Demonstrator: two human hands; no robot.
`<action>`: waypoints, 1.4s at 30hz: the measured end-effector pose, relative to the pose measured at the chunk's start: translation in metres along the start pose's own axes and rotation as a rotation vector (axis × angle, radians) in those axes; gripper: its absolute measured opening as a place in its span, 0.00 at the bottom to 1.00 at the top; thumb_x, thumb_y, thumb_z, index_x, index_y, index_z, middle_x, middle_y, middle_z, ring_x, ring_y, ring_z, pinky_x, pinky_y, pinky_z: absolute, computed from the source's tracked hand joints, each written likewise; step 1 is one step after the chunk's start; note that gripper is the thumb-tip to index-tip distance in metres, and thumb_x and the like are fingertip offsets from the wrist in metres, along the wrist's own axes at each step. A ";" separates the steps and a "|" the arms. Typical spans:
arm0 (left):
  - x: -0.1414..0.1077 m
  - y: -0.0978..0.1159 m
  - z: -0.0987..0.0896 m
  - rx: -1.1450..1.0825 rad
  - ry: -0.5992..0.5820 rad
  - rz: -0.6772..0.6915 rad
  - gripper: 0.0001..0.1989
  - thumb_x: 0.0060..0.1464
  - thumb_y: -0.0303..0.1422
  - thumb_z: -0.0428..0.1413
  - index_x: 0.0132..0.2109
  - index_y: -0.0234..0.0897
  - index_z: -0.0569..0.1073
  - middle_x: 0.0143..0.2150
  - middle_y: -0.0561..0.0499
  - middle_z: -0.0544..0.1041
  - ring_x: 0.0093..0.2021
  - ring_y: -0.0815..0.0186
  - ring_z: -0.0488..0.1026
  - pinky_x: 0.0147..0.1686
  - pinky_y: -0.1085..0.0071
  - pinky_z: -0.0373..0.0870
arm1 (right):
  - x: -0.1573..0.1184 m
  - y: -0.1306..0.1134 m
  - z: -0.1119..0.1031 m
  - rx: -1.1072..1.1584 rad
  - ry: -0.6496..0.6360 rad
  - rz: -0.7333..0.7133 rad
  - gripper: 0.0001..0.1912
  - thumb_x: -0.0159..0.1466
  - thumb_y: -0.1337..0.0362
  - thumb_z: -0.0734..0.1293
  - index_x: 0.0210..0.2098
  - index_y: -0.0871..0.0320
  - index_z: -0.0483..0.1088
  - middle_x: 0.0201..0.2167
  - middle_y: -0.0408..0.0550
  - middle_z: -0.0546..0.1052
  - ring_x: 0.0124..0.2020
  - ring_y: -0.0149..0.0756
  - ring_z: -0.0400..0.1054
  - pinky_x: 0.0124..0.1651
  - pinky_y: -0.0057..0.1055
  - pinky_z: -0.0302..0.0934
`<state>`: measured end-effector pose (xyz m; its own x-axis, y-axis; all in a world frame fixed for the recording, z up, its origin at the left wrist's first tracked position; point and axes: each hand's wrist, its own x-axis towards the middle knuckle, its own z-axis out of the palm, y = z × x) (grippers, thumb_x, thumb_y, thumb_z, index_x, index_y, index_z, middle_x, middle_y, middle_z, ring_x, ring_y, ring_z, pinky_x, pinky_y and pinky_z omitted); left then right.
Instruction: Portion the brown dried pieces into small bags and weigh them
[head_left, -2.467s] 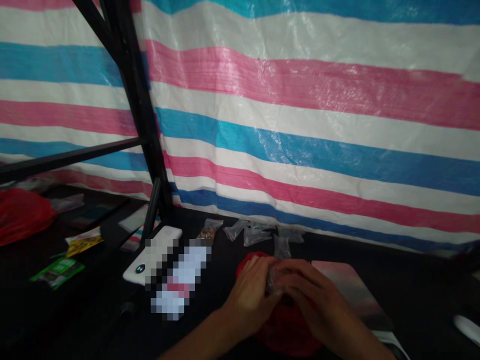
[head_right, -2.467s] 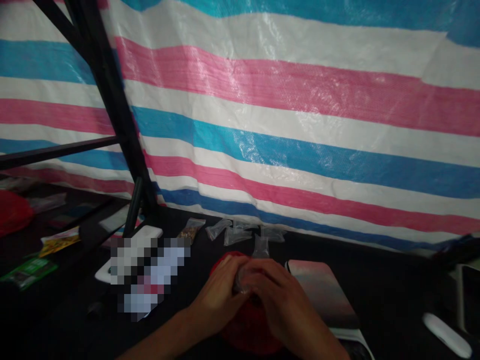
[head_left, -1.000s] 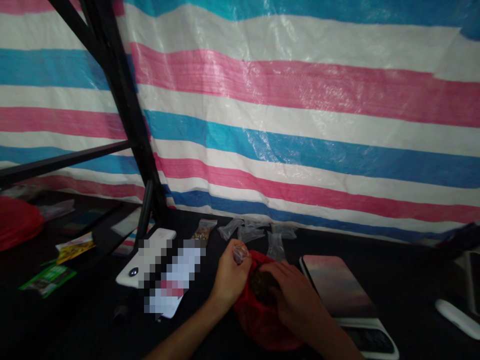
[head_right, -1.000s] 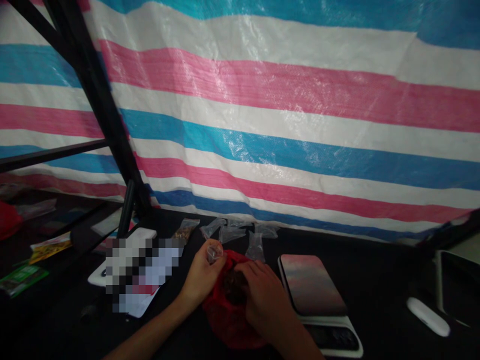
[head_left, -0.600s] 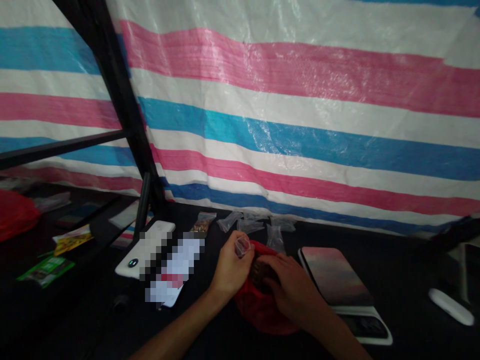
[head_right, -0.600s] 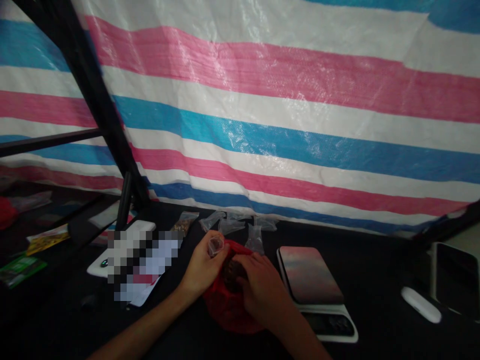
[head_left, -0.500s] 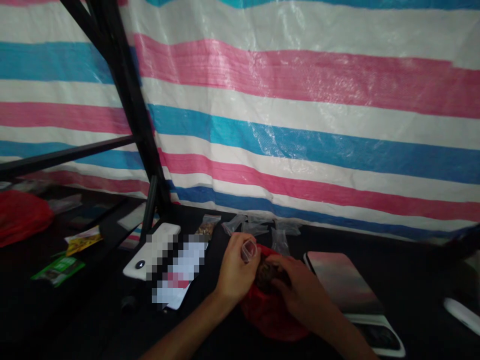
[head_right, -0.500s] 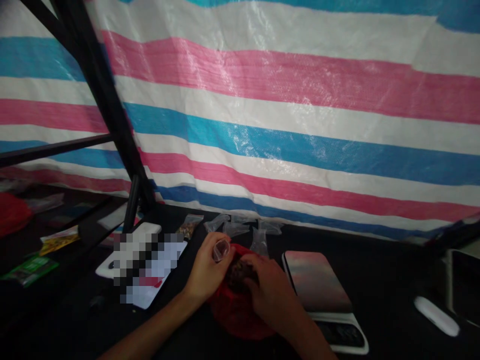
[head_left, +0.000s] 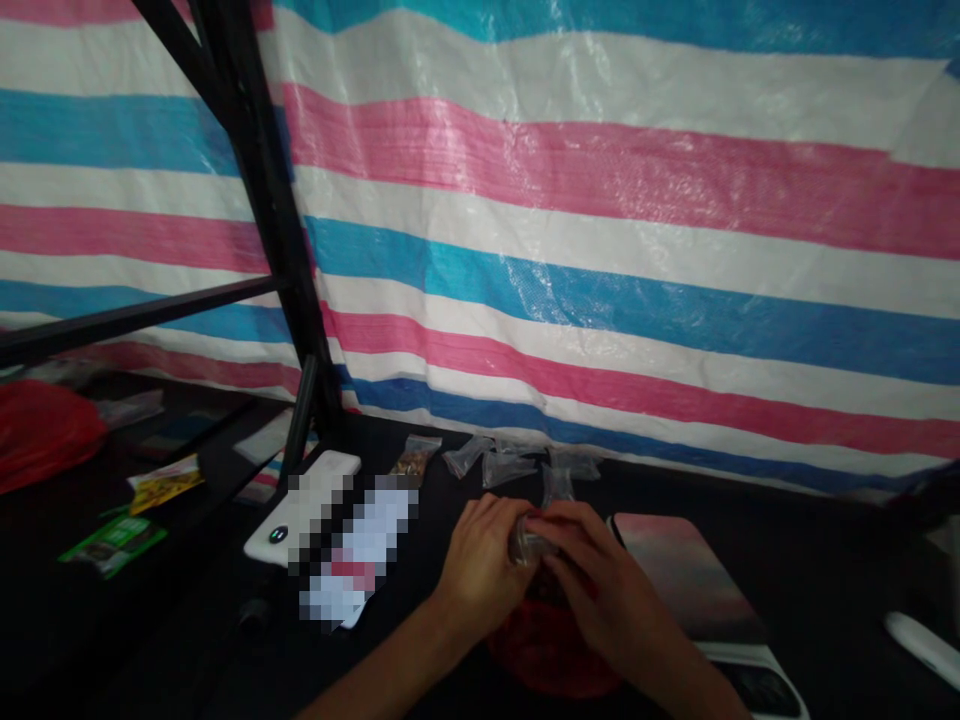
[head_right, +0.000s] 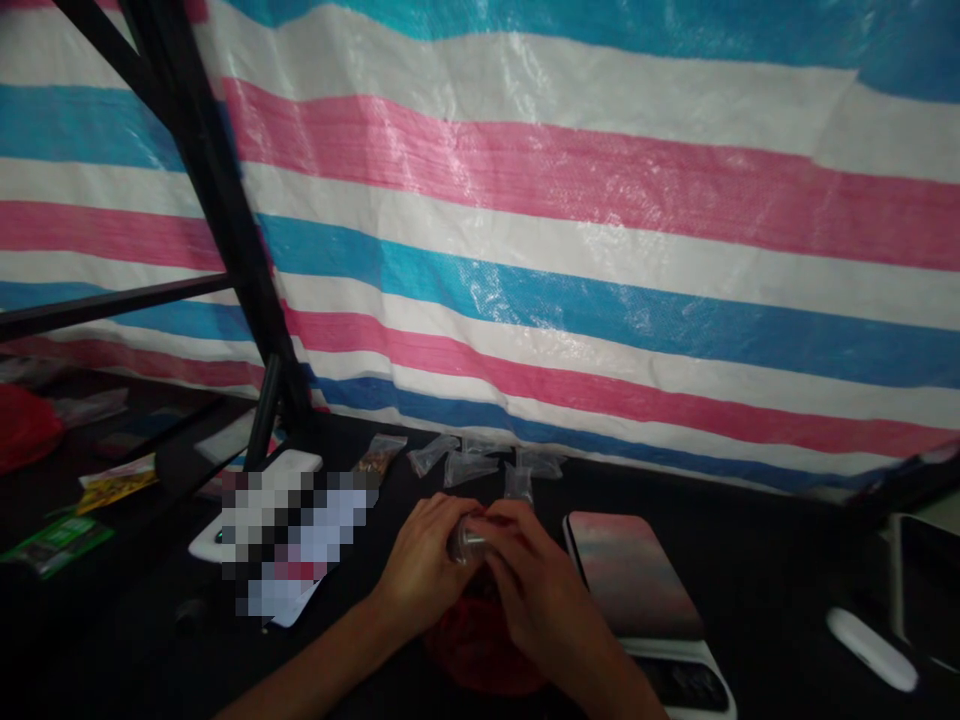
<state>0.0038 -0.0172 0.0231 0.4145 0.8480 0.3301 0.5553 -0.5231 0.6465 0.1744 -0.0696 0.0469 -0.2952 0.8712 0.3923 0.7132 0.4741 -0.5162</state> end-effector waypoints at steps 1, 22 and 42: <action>0.000 0.000 0.000 -0.010 0.000 -0.007 0.15 0.54 0.27 0.59 0.49 0.38 0.76 0.47 0.45 0.81 0.47 0.54 0.74 0.48 0.57 0.67 | -0.001 0.001 0.002 -0.035 0.000 -0.037 0.22 0.69 0.72 0.58 0.57 0.48 0.71 0.56 0.52 0.73 0.57 0.39 0.71 0.59 0.38 0.68; 0.004 -0.015 0.002 -0.090 -0.058 -0.215 0.12 0.53 0.21 0.53 0.43 0.39 0.66 0.38 0.48 0.72 0.42 0.58 0.73 0.43 0.64 0.67 | 0.003 0.003 -0.020 -0.255 -0.348 0.196 0.17 0.65 0.75 0.60 0.49 0.52 0.71 0.49 0.47 0.76 0.44 0.40 0.74 0.47 0.36 0.64; 0.007 -0.009 -0.017 0.122 -0.173 -0.386 0.08 0.62 0.31 0.49 0.49 0.39 0.62 0.39 0.41 0.79 0.40 0.49 0.80 0.33 0.67 0.60 | 0.000 0.003 -0.019 -0.233 -0.357 0.249 0.24 0.63 0.78 0.58 0.53 0.53 0.72 0.57 0.48 0.74 0.55 0.42 0.70 0.56 0.38 0.64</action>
<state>-0.0105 -0.0053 0.0316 0.2687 0.9621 -0.0470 0.7700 -0.1852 0.6106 0.1889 -0.0700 0.0599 -0.2686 0.9628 -0.0279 0.9008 0.2408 -0.3614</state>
